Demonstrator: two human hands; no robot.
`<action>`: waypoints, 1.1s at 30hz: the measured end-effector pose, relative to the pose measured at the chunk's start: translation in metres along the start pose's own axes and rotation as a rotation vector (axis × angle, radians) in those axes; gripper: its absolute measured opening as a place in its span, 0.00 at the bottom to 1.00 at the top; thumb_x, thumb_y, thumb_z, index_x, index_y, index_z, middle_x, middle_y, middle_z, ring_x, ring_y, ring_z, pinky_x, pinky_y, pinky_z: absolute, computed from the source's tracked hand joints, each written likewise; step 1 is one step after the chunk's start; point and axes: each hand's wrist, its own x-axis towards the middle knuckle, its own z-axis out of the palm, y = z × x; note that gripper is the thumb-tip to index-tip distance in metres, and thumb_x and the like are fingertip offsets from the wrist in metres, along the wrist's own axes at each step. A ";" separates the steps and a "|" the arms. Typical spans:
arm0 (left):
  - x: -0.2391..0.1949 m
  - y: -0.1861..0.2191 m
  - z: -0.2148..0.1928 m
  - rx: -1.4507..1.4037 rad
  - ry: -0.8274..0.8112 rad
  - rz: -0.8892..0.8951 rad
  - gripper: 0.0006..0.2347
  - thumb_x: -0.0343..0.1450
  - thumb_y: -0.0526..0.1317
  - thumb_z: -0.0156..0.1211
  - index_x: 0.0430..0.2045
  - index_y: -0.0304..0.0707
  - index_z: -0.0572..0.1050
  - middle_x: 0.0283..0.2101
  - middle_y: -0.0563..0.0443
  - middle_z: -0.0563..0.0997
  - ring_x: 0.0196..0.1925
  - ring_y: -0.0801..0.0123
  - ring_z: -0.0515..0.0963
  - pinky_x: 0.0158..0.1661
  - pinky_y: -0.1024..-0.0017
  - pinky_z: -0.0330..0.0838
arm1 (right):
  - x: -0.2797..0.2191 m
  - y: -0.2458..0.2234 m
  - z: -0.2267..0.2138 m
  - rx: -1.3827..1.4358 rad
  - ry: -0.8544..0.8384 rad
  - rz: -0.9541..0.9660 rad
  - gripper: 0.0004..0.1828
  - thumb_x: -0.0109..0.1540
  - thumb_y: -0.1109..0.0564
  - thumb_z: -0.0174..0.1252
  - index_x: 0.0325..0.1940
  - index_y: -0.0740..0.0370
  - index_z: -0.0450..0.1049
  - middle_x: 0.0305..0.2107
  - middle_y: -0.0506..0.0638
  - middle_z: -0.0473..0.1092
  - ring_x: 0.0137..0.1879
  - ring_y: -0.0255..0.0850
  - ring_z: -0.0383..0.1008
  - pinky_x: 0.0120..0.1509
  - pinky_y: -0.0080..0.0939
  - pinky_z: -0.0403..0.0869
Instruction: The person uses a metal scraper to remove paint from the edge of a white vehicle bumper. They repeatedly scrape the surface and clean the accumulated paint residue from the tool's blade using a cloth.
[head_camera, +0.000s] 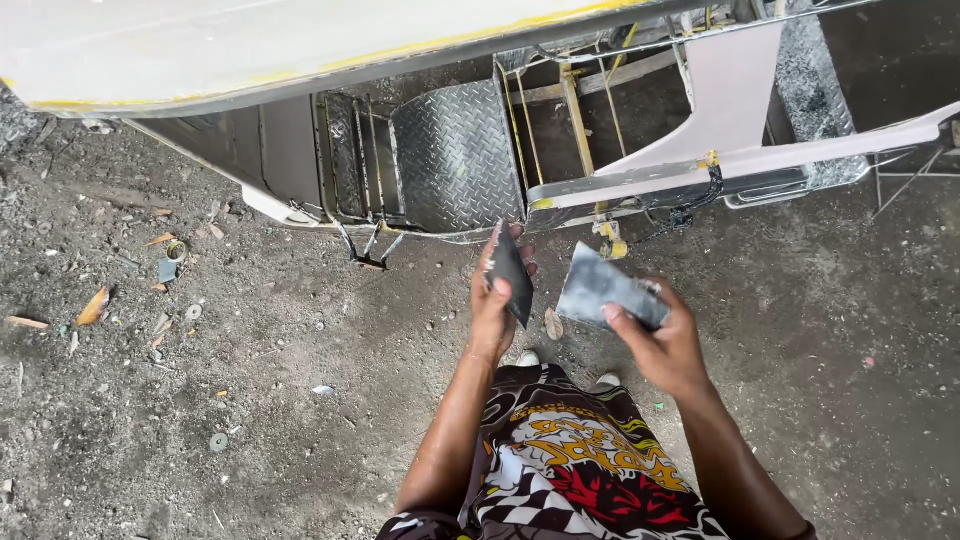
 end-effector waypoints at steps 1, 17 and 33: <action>0.001 -0.008 -0.003 0.001 0.003 0.004 0.57 0.51 0.68 0.77 0.70 0.33 0.56 0.67 0.44 0.68 0.65 0.56 0.71 0.64 0.57 0.69 | -0.004 -0.009 0.009 0.001 -0.005 -0.002 0.13 0.63 0.62 0.66 0.50 0.68 0.73 0.36 0.49 0.76 0.40 0.33 0.74 0.41 0.38 0.75; -0.025 0.013 0.021 0.912 -0.359 0.180 0.60 0.46 0.62 0.81 0.74 0.35 0.57 0.72 0.32 0.61 0.76 0.44 0.63 0.73 0.51 0.59 | 0.020 -0.013 0.043 -0.485 -0.135 -0.307 0.25 0.61 0.65 0.56 0.62 0.72 0.67 0.51 0.61 0.69 0.47 0.52 0.78 0.45 0.49 0.81; 0.004 0.003 0.014 -0.405 0.129 -0.110 0.39 0.74 0.65 0.44 0.76 0.36 0.55 0.69 0.59 0.76 0.69 0.76 0.74 0.67 0.73 0.65 | -0.010 -0.018 0.069 -0.521 -0.351 -0.820 0.29 0.51 0.71 0.64 0.58 0.63 0.77 0.56 0.60 0.69 0.65 0.54 0.71 0.65 0.48 0.79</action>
